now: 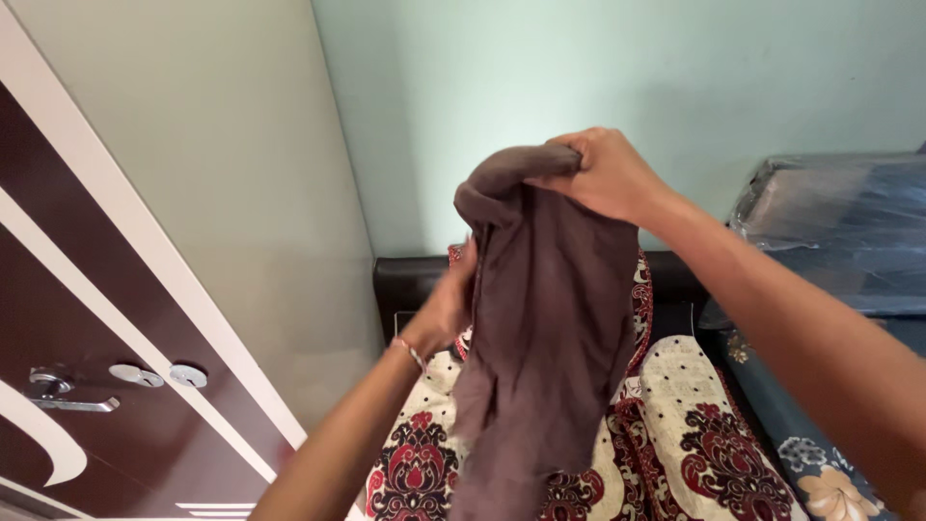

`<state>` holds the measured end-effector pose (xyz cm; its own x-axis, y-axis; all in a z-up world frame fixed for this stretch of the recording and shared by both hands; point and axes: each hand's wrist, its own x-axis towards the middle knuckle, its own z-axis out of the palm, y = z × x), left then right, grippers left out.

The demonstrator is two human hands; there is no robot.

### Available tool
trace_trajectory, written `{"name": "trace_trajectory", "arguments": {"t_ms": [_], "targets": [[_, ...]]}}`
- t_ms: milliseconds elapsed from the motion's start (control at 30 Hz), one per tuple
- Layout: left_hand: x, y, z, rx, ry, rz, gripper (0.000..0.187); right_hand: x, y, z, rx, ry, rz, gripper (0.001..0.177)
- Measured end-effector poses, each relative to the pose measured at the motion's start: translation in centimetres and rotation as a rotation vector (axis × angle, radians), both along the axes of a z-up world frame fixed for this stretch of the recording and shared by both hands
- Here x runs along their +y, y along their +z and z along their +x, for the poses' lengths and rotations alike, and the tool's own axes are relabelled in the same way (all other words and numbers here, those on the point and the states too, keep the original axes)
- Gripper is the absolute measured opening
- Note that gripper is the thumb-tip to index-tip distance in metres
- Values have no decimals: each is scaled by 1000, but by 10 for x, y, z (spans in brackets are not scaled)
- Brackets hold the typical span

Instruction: The person folds green and brown clothing items on a chair, places them on a shelf inside a wardrobe, and سپس wipes the surface of a furniture piece with a cloth.

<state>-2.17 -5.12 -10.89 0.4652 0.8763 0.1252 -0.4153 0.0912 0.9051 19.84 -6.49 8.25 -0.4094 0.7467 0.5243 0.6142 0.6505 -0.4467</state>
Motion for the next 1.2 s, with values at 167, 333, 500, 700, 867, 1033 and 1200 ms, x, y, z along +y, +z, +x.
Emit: {"name": "trace_trajectory", "arguments": {"t_ms": [167, 333, 500, 700, 867, 1033, 1200], "targets": [[-31, -27, 29, 993, 62, 512, 84, 4, 23, 8, -22, 88, 156, 19], [10, -74, 63, 933, 65, 358, 63, -17, 52, 41, -72, 13, 282, 16], [111, -124, 38, 565, 82, 1021, 83, -80, 37, 93, -12, 166, -162, 26], [114, -32, 36, 348, 76, 14, 77, -87, -54, 90, -742, 287, -868, 61], [95, 18, 38, 170, -42, 170, 66, -36, -141, 98, -506, 214, -814, 42], [82, 32, 26, 222, -30, 230, 71, 7, -178, 93, 82, -207, -858, 97], [85, 35, 3, 268, -84, 230, 72, -3, -154, 54, 622, 38, -1110, 119]]}}
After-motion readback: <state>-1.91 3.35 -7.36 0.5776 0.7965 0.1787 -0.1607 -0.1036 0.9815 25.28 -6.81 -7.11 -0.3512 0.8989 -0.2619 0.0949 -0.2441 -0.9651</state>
